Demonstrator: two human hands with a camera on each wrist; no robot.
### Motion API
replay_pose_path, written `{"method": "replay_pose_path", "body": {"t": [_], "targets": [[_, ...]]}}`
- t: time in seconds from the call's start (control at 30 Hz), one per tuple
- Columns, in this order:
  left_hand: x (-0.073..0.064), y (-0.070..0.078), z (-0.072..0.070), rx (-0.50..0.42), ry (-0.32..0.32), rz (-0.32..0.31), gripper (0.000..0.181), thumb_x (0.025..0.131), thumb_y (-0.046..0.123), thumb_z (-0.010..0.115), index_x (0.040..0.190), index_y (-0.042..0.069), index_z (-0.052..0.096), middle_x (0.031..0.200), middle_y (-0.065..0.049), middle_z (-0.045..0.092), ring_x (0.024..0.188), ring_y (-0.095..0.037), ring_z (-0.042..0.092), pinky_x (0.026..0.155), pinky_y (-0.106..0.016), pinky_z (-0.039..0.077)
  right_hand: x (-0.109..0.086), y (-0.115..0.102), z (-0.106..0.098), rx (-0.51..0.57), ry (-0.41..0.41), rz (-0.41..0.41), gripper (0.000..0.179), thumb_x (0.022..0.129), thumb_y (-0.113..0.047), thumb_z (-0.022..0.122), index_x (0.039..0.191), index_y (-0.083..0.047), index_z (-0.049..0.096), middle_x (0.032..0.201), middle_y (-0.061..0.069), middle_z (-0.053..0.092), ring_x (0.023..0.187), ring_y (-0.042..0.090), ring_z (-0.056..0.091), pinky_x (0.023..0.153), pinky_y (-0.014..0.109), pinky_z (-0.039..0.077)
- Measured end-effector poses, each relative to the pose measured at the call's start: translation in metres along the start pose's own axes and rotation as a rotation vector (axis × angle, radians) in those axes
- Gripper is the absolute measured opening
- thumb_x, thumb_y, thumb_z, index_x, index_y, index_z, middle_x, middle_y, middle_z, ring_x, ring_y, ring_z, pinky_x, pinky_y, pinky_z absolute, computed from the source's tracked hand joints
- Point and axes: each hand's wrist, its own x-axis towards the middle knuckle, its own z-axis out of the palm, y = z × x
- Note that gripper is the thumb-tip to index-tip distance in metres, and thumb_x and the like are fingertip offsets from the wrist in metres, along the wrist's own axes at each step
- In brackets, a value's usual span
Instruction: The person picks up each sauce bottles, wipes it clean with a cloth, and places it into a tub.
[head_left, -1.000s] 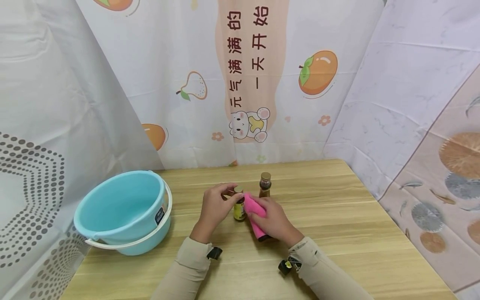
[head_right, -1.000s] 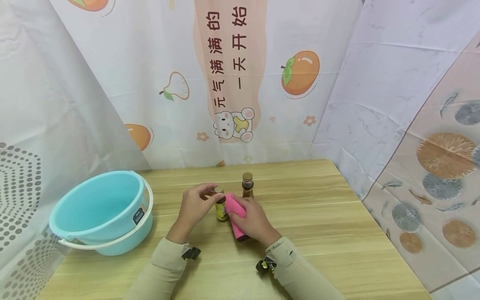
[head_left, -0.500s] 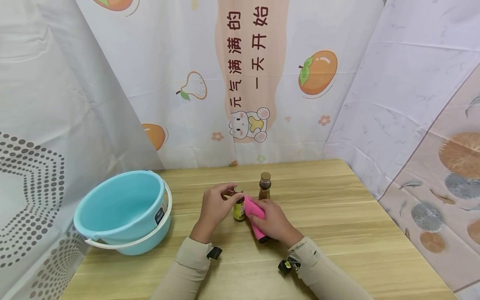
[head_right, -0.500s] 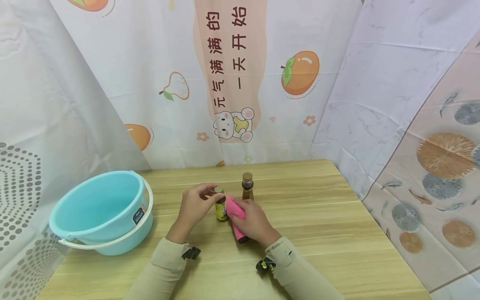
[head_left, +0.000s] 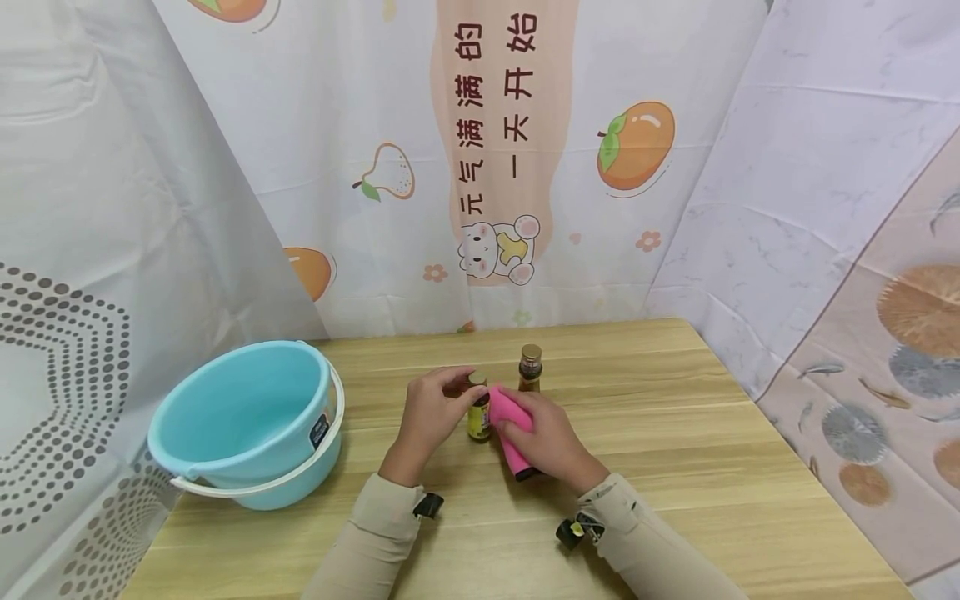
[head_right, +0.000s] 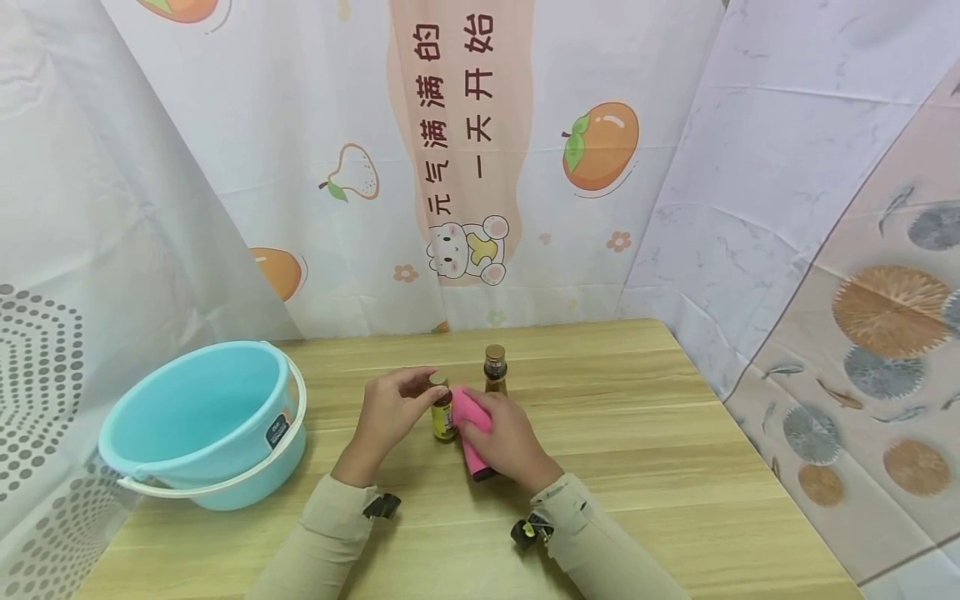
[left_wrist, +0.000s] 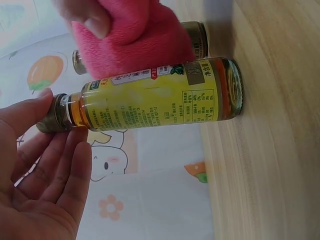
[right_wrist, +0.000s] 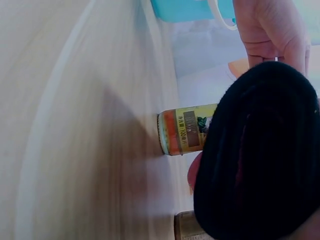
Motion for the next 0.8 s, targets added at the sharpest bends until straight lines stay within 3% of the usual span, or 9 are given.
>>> {"method": "replay_pose_path", "body": {"t": [0.13, 0.4, 0.8], "targets": [[0.0008, 0.0000, 0.0010, -0.002, -0.008, 0.003, 0.032, 0.088, 0.026, 0.085, 0.115, 0.009, 0.079, 0.100, -0.006, 0.080, 0.084, -0.014, 0.077, 0.074, -0.025, 0.063, 0.0005, -0.0031, -0.0039, 0.031, 0.034, -0.024, 0.053, 0.094, -0.028, 0.077, 0.145, -0.029, 0.062, 0.126, 0.001, 0.070, 0.089, 0.010, 0.063, 0.073, 0.029, 0.056], [-0.0005, 0.0004, -0.0005, -0.030, -0.017, -0.084, 0.032, 0.087, 0.027, 0.086, 0.114, 0.010, 0.079, 0.096, -0.004, 0.081, 0.083, -0.010, 0.077, 0.074, -0.024, 0.063, 0.0007, -0.0081, -0.0067, 0.101, 0.084, -0.062, 0.053, 0.094, -0.024, 0.077, 0.144, -0.029, 0.062, 0.133, -0.002, 0.067, 0.095, 0.013, 0.065, 0.075, 0.029, 0.058], [-0.0008, 0.0000, 0.0004, -0.047, -0.005, -0.045, 0.026, 0.087, 0.024, 0.086, 0.109, 0.012, 0.078, 0.093, -0.002, 0.080, 0.082, -0.011, 0.076, 0.074, -0.026, 0.064, 0.0019, -0.0057, -0.0058, 0.076, 0.099, -0.091, 0.053, 0.094, -0.022, 0.076, 0.145, -0.023, 0.062, 0.129, 0.002, 0.069, 0.096, 0.015, 0.065, 0.075, 0.029, 0.057]]}}
